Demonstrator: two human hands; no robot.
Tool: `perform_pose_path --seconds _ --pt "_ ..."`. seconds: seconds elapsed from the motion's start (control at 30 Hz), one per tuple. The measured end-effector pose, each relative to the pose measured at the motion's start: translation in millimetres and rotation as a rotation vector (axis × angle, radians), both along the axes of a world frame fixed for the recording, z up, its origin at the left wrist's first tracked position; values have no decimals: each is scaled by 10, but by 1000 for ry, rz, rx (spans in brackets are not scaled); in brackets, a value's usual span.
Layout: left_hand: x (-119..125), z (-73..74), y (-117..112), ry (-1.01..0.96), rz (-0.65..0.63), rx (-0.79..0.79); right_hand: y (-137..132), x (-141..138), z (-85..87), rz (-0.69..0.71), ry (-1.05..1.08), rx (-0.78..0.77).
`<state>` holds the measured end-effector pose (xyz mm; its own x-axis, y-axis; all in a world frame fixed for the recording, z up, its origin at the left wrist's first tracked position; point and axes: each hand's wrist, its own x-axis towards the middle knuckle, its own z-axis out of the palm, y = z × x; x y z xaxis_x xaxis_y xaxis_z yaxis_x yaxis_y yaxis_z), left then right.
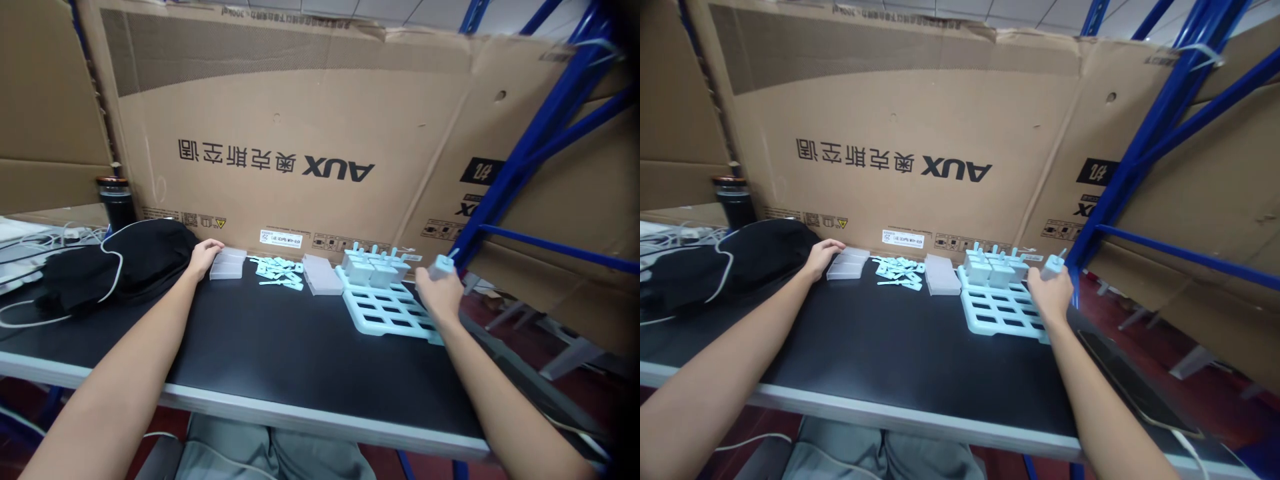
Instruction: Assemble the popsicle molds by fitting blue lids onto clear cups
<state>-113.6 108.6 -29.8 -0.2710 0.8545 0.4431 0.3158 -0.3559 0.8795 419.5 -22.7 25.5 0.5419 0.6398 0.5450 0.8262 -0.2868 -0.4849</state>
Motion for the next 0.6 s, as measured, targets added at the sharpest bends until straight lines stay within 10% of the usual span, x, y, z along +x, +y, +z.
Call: perform_pose_path --seconds 0.17,0.6 --pt "6 1 -14 -30 31 27 -63 -502 292 209 -5 148" --pt "12 -41 19 91 11 -5 779 -1972 769 574 -544 -732"
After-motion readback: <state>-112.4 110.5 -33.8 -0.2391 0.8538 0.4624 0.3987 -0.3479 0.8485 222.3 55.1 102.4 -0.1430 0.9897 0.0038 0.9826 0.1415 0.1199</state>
